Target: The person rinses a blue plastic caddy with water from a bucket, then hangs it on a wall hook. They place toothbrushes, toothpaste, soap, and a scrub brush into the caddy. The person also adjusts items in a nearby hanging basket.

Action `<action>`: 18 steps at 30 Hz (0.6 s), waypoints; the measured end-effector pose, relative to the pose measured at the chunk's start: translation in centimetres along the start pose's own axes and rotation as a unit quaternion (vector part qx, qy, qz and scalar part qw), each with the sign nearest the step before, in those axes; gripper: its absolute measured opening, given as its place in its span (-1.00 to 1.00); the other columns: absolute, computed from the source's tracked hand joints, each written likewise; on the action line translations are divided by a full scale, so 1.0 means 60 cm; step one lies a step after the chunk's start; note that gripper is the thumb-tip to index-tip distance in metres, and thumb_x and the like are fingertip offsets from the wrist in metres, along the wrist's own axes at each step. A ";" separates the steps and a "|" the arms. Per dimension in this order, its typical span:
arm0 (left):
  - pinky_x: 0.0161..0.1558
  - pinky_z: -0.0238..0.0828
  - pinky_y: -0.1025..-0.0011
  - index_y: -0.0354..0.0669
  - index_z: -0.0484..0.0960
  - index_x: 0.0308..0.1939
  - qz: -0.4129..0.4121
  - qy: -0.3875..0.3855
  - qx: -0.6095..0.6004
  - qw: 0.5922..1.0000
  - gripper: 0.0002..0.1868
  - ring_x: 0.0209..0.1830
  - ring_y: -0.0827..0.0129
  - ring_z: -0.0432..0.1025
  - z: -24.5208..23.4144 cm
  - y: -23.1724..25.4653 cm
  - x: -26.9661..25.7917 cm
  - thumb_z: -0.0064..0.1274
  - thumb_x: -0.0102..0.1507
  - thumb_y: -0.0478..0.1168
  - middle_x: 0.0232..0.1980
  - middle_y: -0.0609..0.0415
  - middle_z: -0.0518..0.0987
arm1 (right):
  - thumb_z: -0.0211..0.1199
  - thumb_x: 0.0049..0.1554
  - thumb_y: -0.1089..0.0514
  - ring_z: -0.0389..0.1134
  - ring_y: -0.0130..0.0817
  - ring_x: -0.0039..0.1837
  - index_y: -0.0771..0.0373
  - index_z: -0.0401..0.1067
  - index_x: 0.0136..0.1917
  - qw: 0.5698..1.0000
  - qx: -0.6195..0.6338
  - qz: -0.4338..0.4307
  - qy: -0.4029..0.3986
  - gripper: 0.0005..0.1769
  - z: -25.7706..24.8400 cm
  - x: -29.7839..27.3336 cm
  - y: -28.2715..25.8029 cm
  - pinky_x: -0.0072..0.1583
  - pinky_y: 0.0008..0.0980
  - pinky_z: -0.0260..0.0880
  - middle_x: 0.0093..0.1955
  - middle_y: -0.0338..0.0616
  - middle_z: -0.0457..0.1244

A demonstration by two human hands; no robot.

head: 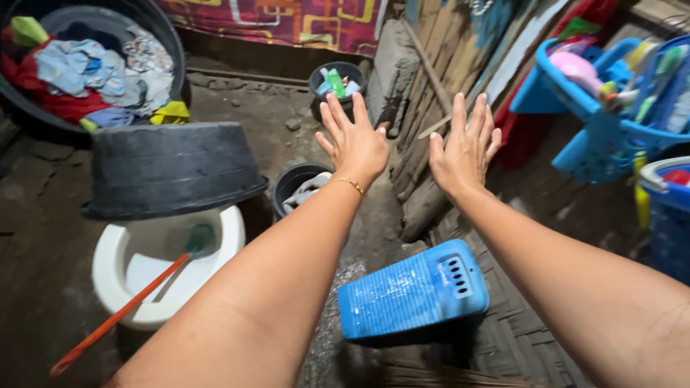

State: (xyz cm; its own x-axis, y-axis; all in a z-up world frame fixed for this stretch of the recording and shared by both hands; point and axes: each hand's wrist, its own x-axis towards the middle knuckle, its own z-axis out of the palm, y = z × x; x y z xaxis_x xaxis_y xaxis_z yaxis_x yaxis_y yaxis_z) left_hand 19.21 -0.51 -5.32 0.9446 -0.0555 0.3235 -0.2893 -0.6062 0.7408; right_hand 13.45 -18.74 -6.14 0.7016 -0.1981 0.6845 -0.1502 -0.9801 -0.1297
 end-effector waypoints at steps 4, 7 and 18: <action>0.47 -0.34 -0.31 -0.01 0.03 0.57 0.020 -0.008 0.004 1.000 -0.10 0.67 -0.06 -0.44 0.041 0.057 0.006 0.16 0.24 -0.02 0.65 -0.22 -0.31 | 0.27 0.21 -0.02 -0.26 0.16 0.68 0.17 -0.05 0.68 1.000 -0.004 0.006 0.000 -0.10 -0.020 0.012 0.051 0.52 0.33 -0.27 0.70 0.25 -0.26; 0.45 -0.34 -0.32 -0.01 0.03 0.56 0.028 -0.009 -0.005 1.000 -0.11 0.66 -0.07 -0.45 0.066 0.082 0.001 0.16 0.24 -0.03 0.65 -0.23 -0.32 | 0.27 0.20 -0.02 -0.26 0.17 0.68 0.18 -0.04 0.67 1.000 -0.008 0.005 0.008 -0.10 -0.029 0.013 0.083 0.51 0.32 -0.27 0.70 0.28 -0.27; 0.45 -0.33 -0.32 -0.02 0.05 0.55 0.074 -0.043 0.017 0.996 -0.13 0.66 -0.07 -0.45 0.100 0.151 0.029 0.13 0.25 -0.03 0.65 -0.24 -0.30 | 0.26 0.18 0.00 -0.24 0.18 0.68 0.20 -0.02 0.67 0.999 -0.013 0.021 0.040 -0.10 -0.056 0.033 0.143 0.53 0.26 -0.26 0.70 0.30 -0.26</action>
State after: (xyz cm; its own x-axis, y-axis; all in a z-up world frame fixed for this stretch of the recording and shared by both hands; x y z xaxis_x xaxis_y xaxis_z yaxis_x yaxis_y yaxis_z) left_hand 19.14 -10.88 -1.57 0.9018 -0.2133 0.3760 -0.4232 -0.6129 0.6673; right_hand 11.20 -27.48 -3.51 0.6363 -0.2368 0.7342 -0.1973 -0.9700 -0.1418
